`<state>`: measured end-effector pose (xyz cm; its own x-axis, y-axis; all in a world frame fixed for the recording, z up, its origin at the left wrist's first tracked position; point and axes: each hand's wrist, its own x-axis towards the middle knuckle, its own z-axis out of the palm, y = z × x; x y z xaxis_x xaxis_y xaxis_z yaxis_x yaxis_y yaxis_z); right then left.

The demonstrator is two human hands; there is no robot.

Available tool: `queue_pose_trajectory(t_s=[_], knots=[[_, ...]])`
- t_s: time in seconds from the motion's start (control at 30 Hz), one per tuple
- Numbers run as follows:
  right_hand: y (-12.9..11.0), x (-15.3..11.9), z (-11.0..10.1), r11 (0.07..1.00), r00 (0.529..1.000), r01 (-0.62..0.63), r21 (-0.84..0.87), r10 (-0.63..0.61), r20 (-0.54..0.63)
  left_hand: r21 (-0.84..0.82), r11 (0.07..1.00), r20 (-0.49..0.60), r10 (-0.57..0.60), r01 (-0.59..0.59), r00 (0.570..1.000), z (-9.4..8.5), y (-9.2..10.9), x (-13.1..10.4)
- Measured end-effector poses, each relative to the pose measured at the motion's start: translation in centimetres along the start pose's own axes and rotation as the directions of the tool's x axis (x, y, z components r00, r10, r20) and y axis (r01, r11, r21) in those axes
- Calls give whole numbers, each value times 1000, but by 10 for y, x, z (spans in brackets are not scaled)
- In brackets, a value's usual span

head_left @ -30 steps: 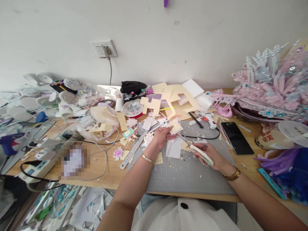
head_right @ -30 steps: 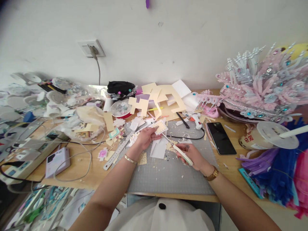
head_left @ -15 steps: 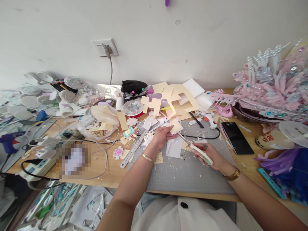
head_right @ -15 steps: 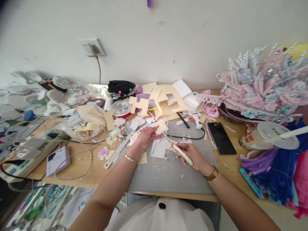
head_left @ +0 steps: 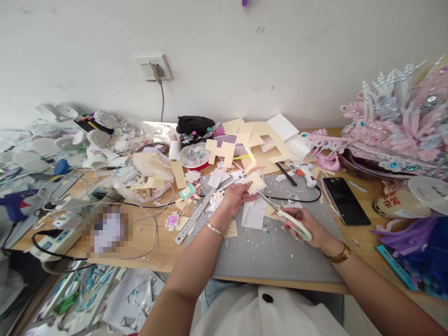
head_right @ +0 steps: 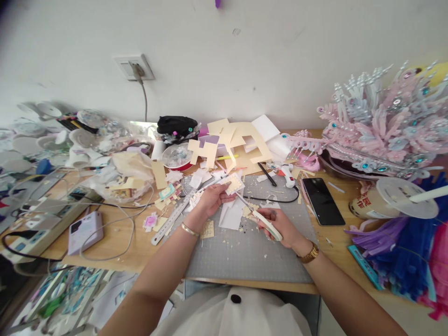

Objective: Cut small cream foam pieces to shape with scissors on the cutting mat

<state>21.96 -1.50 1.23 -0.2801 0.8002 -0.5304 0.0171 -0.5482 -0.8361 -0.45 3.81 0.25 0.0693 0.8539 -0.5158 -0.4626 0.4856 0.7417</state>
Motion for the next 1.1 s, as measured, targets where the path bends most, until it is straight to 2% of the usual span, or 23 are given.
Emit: queue_pose_trajectory(t_s=[0.47,1.1], knots=[[-2,-4,-2,1000,1000,-15,26,14,20,-17,1000,68,5,-4,998,-5,1,2],[7,6,0,999,999,-25,29,27,-45,-18,1000,57,1,0,998,-2,3,-1]])
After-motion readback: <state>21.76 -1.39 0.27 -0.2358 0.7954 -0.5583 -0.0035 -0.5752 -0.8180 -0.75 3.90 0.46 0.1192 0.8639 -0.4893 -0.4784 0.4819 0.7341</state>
